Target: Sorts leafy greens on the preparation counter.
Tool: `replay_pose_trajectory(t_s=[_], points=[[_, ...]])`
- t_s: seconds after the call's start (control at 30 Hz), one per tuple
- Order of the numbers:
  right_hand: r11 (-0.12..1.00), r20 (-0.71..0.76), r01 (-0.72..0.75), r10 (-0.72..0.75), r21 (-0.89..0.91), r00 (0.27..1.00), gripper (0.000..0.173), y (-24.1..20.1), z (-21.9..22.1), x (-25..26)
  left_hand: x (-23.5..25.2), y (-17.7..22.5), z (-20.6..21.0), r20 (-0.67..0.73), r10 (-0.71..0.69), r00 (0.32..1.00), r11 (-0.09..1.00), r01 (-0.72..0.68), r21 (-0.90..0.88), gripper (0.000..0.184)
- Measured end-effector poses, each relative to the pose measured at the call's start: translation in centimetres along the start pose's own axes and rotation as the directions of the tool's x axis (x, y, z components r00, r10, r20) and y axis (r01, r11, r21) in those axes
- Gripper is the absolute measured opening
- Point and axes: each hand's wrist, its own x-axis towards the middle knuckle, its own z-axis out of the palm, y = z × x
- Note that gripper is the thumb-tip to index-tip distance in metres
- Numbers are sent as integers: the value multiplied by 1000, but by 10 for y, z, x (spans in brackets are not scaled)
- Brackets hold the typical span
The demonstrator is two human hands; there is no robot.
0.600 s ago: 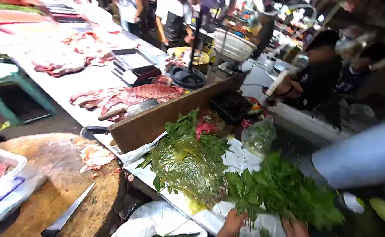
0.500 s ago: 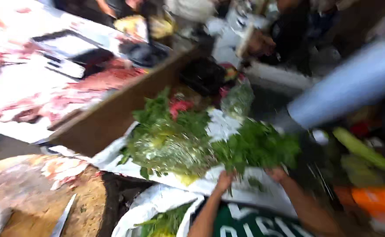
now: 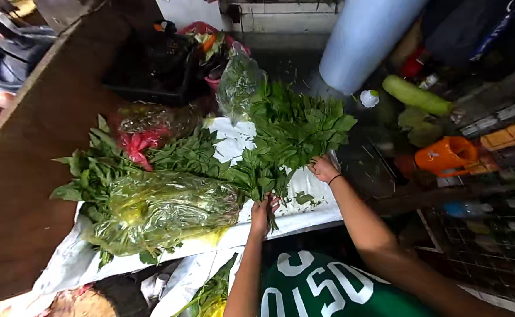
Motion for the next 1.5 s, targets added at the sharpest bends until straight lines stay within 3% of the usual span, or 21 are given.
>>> replay_pose_trajectory(t_s=[0.07,0.13,0.2,0.27,0.37,0.43,0.5,0.57,0.67,0.77,0.83,0.9,0.93,1.0,1.07,1.17,1.23,1.3,1.4,1.5], points=[[1000,34,16,-16,-12,999,27,15,-2,14,-2,4,3,-18,-1,1000,1000,0,-22,36],[998,15,-25,26,-59,1000,25,42,-11,34,-7,8,8,-44,-14,999,1000,13,-28,36],[998,-21,-64,63,-13,998,39,49,-13,39,-13,15,17,-102,7,995,1000,-7,-2,36],[996,-71,-79,82,41,994,43,42,-16,24,-26,21,26,-172,52,984,998,-44,50,36],[988,-66,-106,99,-113,993,78,48,-59,-11,-52,29,38,-243,81,967,996,-68,63,37],[918,-87,20,-59,-397,994,72,66,-83,-27,-66,32,48,-236,94,967,996,-89,31,36],[758,-10,139,-189,-637,982,60,79,-101,-46,-78,35,60,-240,105,965,994,-107,4,31],[652,88,234,-248,-721,965,47,89,-109,-64,-87,38,77,-261,137,956,990,-141,3,28],[594,234,339,-248,-730,940,38,97,-107,-81,-88,33,106,-232,230,945,972,-233,14,28],[574,383,404,-165,-712,909,36,88,-99,-82,-71,18,126,-230,301,926,952,-276,134,27],[598,423,403,-116,-693,899,34,75,-99,-76,-66,3,116,-297,261,918,935,-163,316,54],[617,421,408,-134,-673,897,29,60,-108,-69,-75,-20,90,-413,289,864,853,-36,521,76],[610,409,416,-160,-675,898,29,52,-113,-63,-84,-29,75,-436,331,837,807,-11,591,75],[576,407,445,-203,-686,891,32,41,-118,-53,-111,-45,44,-446,440,779,749,-45,661,58],[538,503,512,-179,-670,846,36,31,-111,-57,-147,-62,20,-466,496,733,760,-106,641,37],[454,709,666,-99,-592,698,34,26,-72,-62,-186,-76,8,-548,469,692,805,-81,587,28],[437,750,697,-72,-569,657,28,37,-39,-72,-200,-82,10,-590,463,662,813,-52,579,24],[411,737,687,-54,-599,674,31,60,-7,-66,-202,-81,23,-597,461,656,823,-66,564,21],[379,681,627,11,-680,732,42,86,34,-48,-198,-65,43,-540,462,704,816,-99,569,21],[394,633,567,48,-723,773,37,87,43,-44,-199,-54,43,-452,512,730,786,-187,589,20]])
